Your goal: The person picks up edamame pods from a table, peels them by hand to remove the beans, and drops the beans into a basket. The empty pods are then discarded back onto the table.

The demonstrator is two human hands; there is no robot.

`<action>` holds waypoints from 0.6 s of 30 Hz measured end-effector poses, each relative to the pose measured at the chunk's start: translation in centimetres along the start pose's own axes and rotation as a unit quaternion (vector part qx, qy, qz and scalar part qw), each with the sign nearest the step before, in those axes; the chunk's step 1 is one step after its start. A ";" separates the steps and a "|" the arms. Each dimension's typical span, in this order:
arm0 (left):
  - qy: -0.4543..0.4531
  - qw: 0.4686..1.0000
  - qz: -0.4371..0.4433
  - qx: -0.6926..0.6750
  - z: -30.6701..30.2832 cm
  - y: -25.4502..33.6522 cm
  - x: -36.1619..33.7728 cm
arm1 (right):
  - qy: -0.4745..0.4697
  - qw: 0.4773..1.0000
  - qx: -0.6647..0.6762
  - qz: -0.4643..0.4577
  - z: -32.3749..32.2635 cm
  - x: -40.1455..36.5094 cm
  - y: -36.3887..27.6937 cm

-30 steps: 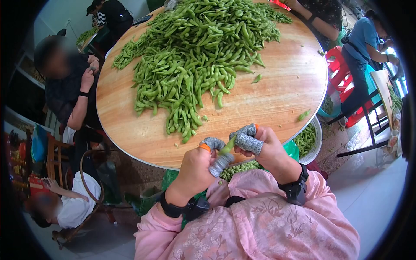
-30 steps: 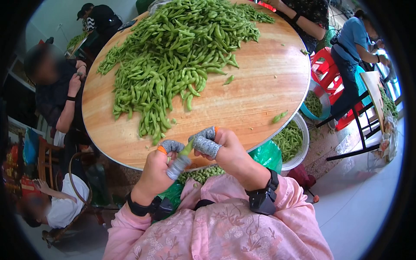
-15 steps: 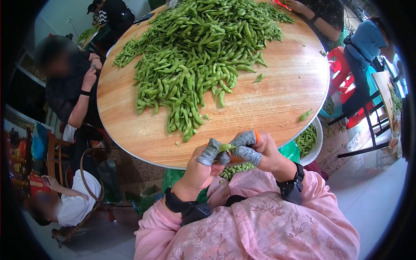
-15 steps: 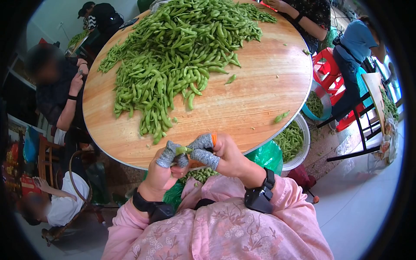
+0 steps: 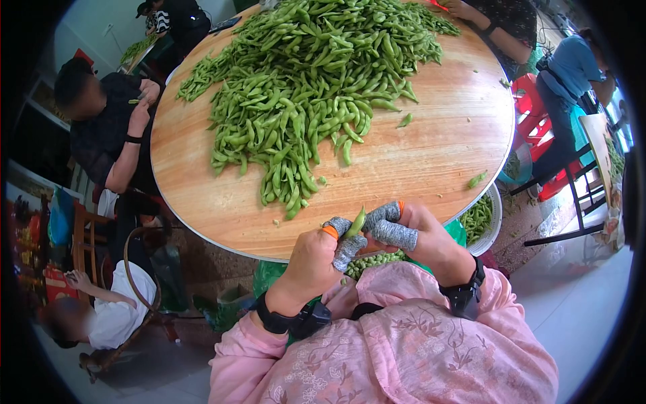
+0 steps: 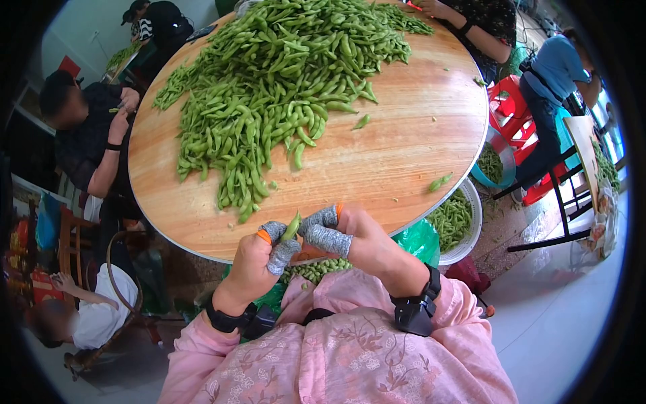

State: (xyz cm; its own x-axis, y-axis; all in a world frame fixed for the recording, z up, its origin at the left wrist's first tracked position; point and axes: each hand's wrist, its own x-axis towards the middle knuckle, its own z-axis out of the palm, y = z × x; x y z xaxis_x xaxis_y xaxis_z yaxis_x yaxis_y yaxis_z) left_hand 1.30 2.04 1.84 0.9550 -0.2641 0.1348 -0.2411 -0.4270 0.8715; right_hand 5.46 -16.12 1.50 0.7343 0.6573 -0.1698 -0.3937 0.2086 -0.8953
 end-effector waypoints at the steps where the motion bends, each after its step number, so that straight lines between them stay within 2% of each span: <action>1: 0.006 0.999 0.011 0.053 0.0 -0.1 0.1 | -0.024 1.000 -0.005 0.000 0.0 -0.1 0.0; 5: 0.006 0.992 0.055 0.110 0.4 -0.2 0.3 | -0.005 1.000 -0.012 -0.002 0.2 -0.2 0.0; 7: 0.031 0.985 0.105 0.135 0.5 -0.3 0.5 | -0.007 1.000 -0.009 0.009 0.2 -0.2 -0.1; 11: 0.033 0.982 0.096 0.160 0.7 -0.8 0.3 | -0.002 0.999 0.052 0.002 0.6 0.1 0.2; 14: 0.035 0.992 0.087 0.085 1.2 -0.8 0.1 | -0.027 0.997 0.064 -0.012 0.3 0.1 0.4; 16: 0.034 0.988 0.012 -0.150 1.5 -0.1 -0.1 | -0.030 0.997 0.018 -0.076 0.5 0.1 0.5; 18: 0.033 0.978 -0.014 -0.205 1.7 -0.3 -0.4 | -0.022 0.995 -0.021 -0.093 0.4 0.3 0.7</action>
State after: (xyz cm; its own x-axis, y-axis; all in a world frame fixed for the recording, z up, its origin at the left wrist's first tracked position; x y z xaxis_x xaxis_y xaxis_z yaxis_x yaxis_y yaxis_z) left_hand 0.72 0.85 0.72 0.9724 -0.1954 0.1272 -0.1389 -0.0476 0.9892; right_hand 5.19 -15.44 0.96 0.7662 0.6423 0.0177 -0.2293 0.2991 -0.9263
